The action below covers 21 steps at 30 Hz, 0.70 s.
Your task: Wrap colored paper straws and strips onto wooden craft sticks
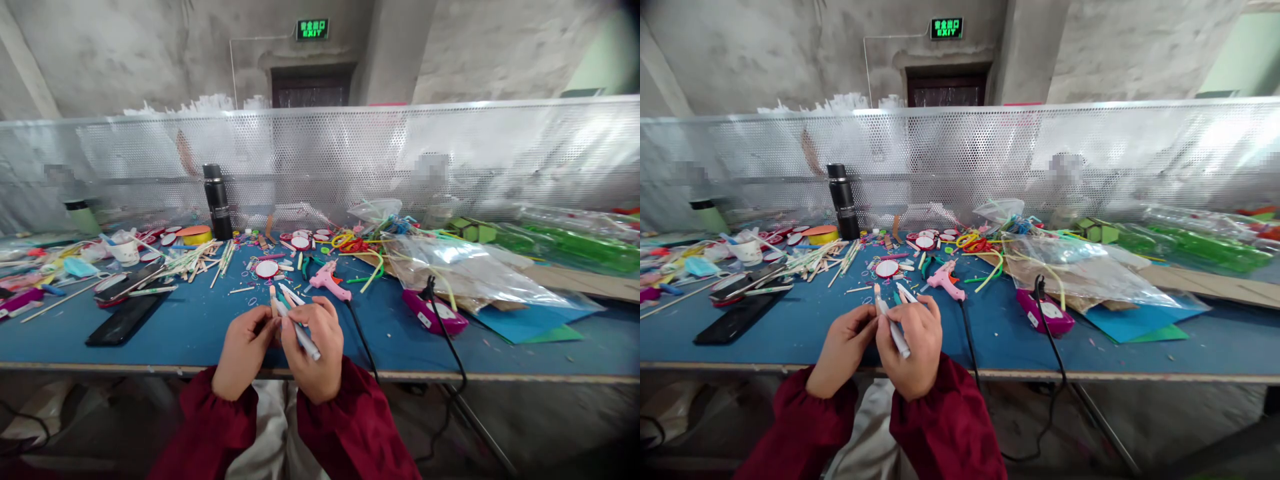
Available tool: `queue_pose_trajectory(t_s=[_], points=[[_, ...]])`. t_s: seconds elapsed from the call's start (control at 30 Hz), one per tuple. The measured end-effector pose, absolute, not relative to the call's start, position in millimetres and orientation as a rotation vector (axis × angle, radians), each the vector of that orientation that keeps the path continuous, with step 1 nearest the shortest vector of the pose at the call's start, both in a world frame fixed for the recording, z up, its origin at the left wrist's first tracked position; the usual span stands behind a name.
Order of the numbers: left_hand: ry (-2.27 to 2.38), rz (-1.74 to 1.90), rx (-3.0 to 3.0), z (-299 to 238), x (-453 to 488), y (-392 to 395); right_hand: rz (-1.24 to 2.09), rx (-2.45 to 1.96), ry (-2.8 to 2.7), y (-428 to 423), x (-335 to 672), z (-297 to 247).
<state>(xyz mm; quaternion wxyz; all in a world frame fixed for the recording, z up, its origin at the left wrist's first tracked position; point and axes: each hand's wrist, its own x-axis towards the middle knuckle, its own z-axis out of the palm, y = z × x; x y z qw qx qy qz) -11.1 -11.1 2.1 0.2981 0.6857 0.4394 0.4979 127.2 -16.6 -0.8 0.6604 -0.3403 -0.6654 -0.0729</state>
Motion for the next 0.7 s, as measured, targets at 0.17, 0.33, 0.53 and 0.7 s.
queue_pose_trajectory(t_s=[0.17, 0.33, 0.53, 0.7], points=[[1.171, 1.315, 1.826, 2.2, -11.3, -10.4, -0.161, -0.785, -1.503, -16.6, 127.3, -2.0], [1.18, 1.31, 1.818, 1.8, -11.4, -10.8, -0.156, -0.792, -1.49, -17.0, 127.0, -2.3], [1.157, 1.29, 1.82, 0.4, -12.4, -10.7, -0.152, -0.767, -1.471, -17.0, 127.6, -1.9], [1.116, 1.301, 1.799, -4.4, -13.6, -7.8, -0.137, -0.727, -1.487, -16.4, 129.8, -1.9]])
